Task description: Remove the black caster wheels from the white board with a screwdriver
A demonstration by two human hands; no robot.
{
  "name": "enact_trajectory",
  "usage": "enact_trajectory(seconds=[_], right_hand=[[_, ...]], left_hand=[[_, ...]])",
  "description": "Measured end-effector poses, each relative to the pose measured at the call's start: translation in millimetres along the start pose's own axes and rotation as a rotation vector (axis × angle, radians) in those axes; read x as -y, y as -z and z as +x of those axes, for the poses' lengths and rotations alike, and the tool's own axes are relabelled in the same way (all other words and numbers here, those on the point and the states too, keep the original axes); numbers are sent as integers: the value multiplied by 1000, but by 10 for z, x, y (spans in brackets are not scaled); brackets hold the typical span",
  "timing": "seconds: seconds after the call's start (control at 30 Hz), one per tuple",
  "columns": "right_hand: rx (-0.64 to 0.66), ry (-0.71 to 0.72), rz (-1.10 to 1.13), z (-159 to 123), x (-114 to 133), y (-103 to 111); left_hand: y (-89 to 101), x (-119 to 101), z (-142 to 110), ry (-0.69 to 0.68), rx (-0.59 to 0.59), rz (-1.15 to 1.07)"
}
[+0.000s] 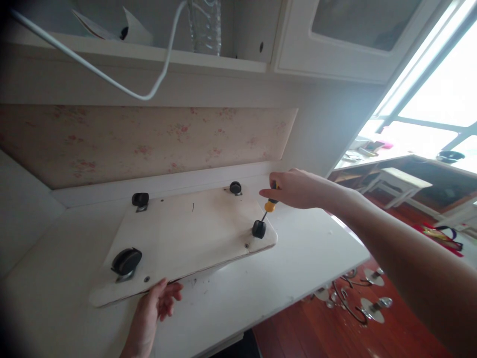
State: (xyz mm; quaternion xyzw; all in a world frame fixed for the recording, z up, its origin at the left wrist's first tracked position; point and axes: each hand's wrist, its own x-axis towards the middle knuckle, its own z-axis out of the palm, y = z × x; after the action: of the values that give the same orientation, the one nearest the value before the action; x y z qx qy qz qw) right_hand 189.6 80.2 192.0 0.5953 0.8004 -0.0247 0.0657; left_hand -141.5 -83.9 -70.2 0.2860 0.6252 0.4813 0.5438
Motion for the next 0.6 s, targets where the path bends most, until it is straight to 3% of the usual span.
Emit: enact_trajectory(seconds=[0.13,0.33,0.6], right_hand=[[-47,19,-34,-111,-112,-8],[-303,-190,4,-426,-265,-91],[-332,-193,101,-677,-298,-111]], left_hand=[[16,-21,7,-9,2,14],[22,-35,5,2,-12,32],[-12,-70,3,20,-37,31]])
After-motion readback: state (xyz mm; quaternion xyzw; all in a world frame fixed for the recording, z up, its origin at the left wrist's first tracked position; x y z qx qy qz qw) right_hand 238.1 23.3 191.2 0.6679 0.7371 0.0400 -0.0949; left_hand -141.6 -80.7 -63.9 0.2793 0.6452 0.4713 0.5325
